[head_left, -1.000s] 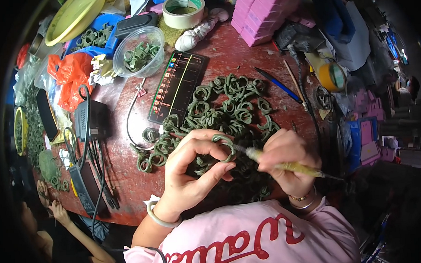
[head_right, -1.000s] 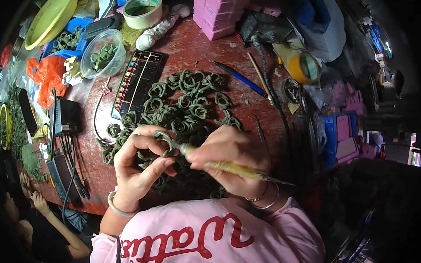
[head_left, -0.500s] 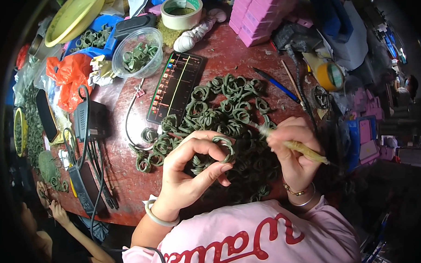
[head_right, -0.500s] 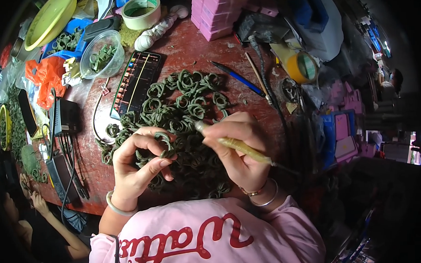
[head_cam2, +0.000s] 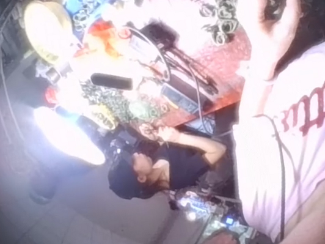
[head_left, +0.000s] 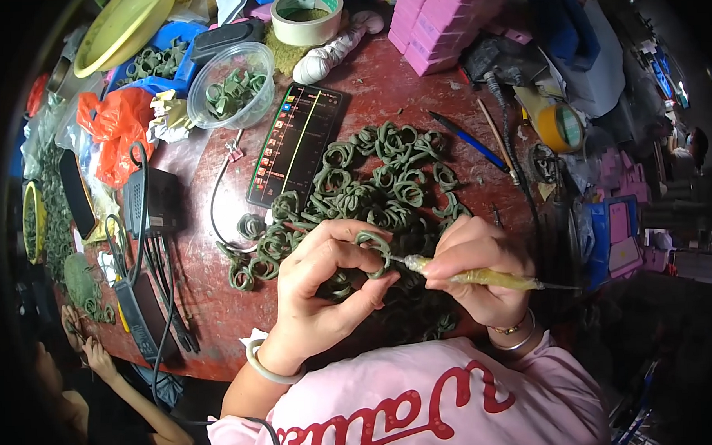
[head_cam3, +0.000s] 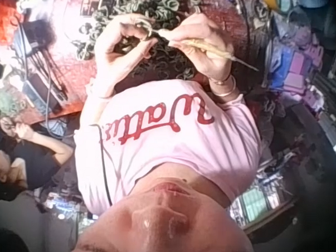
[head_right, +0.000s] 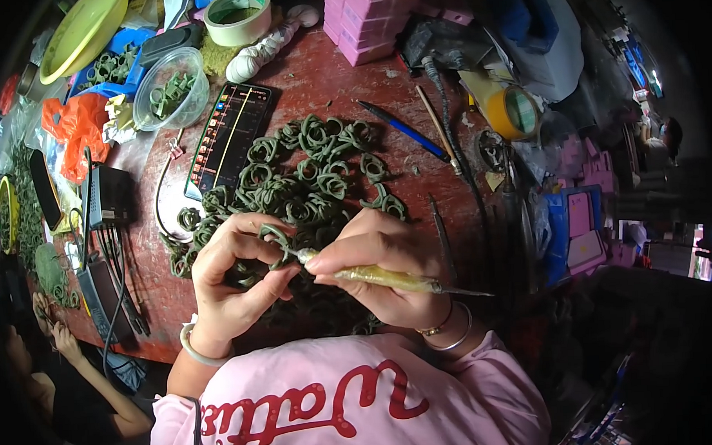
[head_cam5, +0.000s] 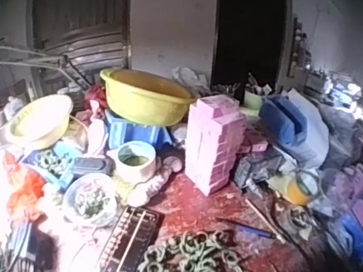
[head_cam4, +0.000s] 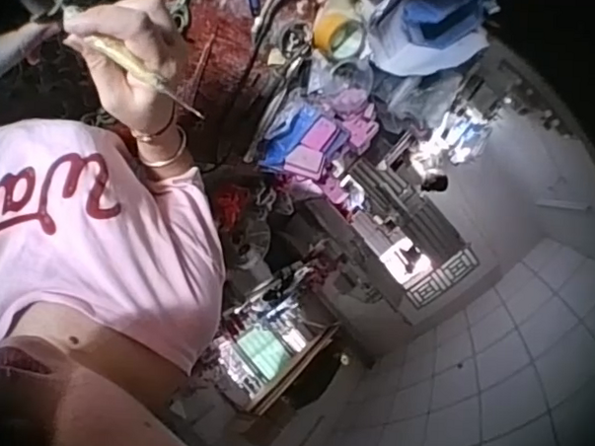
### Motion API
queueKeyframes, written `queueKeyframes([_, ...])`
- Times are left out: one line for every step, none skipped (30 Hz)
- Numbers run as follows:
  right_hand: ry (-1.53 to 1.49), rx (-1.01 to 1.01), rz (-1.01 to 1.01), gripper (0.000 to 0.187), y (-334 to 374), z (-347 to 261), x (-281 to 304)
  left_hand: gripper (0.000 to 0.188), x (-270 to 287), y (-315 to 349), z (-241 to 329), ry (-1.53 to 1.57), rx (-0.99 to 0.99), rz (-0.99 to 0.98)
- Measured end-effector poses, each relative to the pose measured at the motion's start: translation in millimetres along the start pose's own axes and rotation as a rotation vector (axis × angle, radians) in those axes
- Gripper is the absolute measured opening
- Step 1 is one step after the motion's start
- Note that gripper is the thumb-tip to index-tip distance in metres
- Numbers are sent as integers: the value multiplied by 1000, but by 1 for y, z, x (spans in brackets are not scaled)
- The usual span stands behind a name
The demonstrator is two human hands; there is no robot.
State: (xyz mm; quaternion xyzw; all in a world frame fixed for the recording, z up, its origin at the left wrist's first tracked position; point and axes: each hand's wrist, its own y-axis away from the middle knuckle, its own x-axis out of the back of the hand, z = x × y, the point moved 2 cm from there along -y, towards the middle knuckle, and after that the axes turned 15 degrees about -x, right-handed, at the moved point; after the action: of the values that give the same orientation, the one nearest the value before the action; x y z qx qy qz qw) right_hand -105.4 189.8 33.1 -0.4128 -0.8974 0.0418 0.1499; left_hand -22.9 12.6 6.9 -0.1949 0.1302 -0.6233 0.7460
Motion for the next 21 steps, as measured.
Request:
queueKeyframes([35,-21,31,15,0,0,-1,20,-1,1,-1,1,0,0])
queueKeyframes([67,-41,59,13,0,0,-2,19,0,2,-4,-25,-9,5])
queueKeyframes([66,-40,56,13,-1,-1,-3,19,0,2,-5,-52,-17,11])
queueKeyframes([119,6,69,17,-1,-3,-4,19,1,2,-5,-54,-17,13])
queueKeyframes([174,53,84,21,0,-5,-5,19,1,3,-6,-34,-8,26])
queueKeyframes([174,54,84,21,0,-4,-4,18,1,3,-6,-14,1,39])
queueKeyframes([332,118,237,22,1,-4,-1,18,2,3,-3,-14,0,39])
queueKeyframes([492,181,392,23,2,-4,4,18,2,2,-1,50,26,28])
queueKeyframes([457,147,405,23,1,-7,9,19,2,2,0,113,52,16])
queueKeyframes([371,105,412,19,3,-1,9,19,1,2,-1,116,51,16])
queueKeyframes([254,95,287,16,3,2,8,19,1,3,-2,123,68,25])
queueKeyframes([136,84,163,13,2,4,6,19,1,4,-3,130,86,35])
queueKeyframes([29,67,56,9,1,5,3,19,2,4,-3,127,87,37])
queueKeyframes([-33,32,-18,9,-1,0,1,19,2,3,-3,117,62,35])
queueKeyframes([-14,3,-13,10,0,2,1,19,1,2,-3,107,37,32])
queueKeyframes([5,-26,-7,11,0,3,2,19,0,2,-3,110,37,32])
queueKeyframes([2,-26,-10,11,0,3,1,19,1,3,-4,90,48,30])
queueKeyframes([100,-1,44,12,-1,0,1,19,1,3,-5,70,58,29])
queueKeyframes([198,24,99,13,-1,-1,2,19,1,3,-4,68,59,30])
queueKeyframes([199,23,101,13,-1,0,3,19,1,2,-3,84,40,12])
queueKeyframes([245,18,195,13,-1,2,7,19,2,1,-2,100,22,-6])
